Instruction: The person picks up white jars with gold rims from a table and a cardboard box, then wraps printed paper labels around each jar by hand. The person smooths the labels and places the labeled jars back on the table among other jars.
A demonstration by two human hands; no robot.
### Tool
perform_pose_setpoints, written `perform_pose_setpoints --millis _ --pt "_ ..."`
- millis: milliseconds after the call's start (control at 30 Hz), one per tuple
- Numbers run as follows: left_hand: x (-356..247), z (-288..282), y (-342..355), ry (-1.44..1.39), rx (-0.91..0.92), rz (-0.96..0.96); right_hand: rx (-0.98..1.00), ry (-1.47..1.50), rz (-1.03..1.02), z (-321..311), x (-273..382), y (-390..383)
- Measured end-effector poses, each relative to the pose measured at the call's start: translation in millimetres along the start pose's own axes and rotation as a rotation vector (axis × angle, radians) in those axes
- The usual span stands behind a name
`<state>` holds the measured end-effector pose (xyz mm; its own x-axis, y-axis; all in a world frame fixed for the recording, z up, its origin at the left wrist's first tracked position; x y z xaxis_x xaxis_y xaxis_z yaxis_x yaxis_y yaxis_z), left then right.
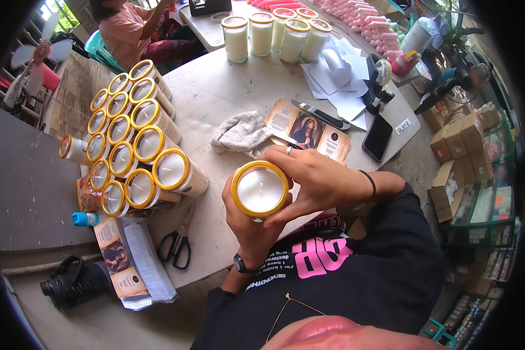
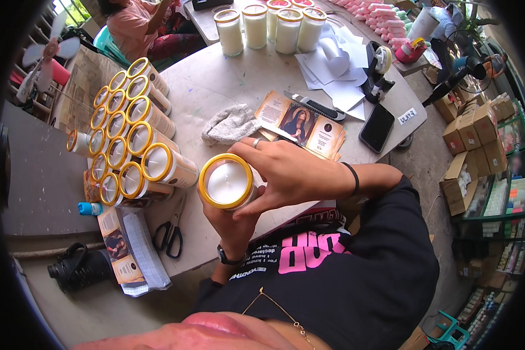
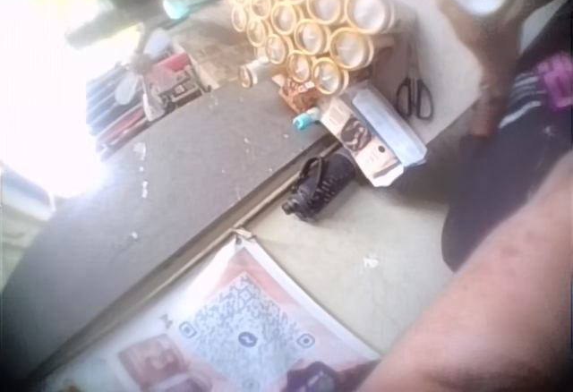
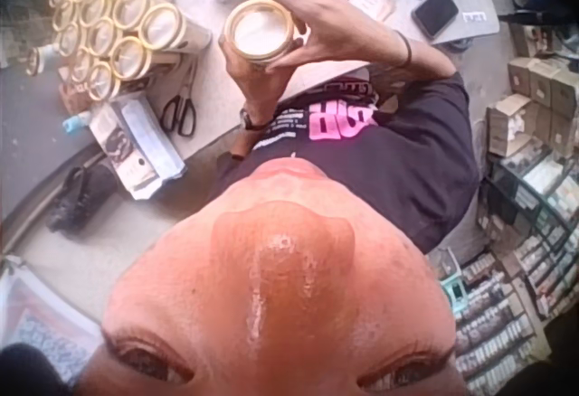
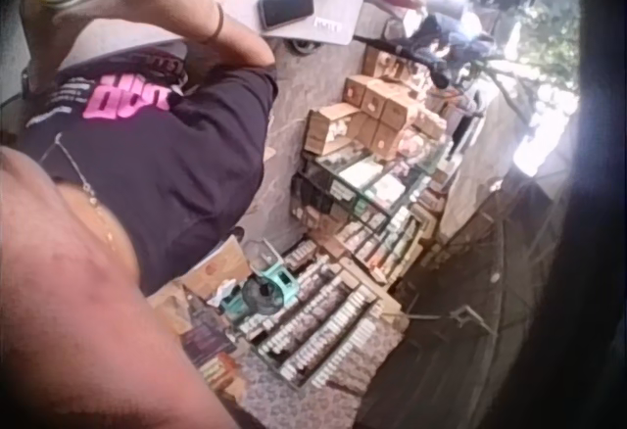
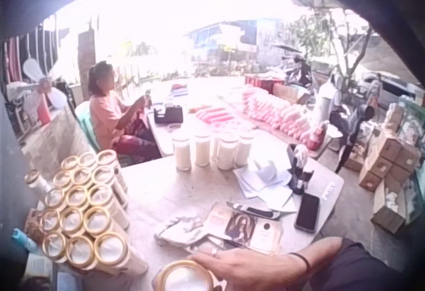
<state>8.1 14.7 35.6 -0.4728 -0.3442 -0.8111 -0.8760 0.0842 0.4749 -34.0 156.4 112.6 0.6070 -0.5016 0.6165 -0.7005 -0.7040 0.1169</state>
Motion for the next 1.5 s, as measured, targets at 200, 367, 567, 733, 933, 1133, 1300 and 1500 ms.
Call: perform_pose_setpoints --millis 200,367,567,733,933,1133,1300,1500 --pt "2.9 -2.1 17.7 0.083 0.046 0.018 -0.177 0.211 0.212 -37.0 -37.5 22.8" --pt "27.6 8.0 11.0 0.051 0.019 -0.029 -0.545 -0.069 0.239 -84.1 -137.2 70.9" --pt "28.9 13.2 11.3 -0.002 0.031 -0.023 -0.737 -0.38 0.411 -90.3 -240.6 102.8" --pt "27.7 9.2 11.8 0.012 0.012 -0.036 -0.891 -0.554 0.381 -83.5 -269.4 114.5" --pt "17.0 19.4 14.3 0.012 0.067 0.018 -0.948 -0.448 0.347 -90.9 -282.4 108.6" --pt "-3.8 34.2 23.5 0.078 0.18 -0.056 -0.669 -0.017 0.335 -104.1 -170.8 23.7" --pt "-31.9 90.5 30.4 -0.215 0.512 0.064 -0.602 0.0 0.205 -85.0 -76.9 -148.7" --pt "-65.4 186.8 -6.9 -0.617 1.131 0.009 -0.939 0.009 0.521 22.1 -72.2 -332.7"
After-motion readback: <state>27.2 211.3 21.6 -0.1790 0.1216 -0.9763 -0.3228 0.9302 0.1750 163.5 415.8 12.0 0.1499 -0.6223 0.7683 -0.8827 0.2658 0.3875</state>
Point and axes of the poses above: each hand's wrist, its own y-axis towards the middle knuckle, its own z-axis out of the palm, x = y × z, the point moved 4 cm from there along y, towards the middle knuckle, and after that the axes turned 8 degrees about x, right-handed, at the moved point
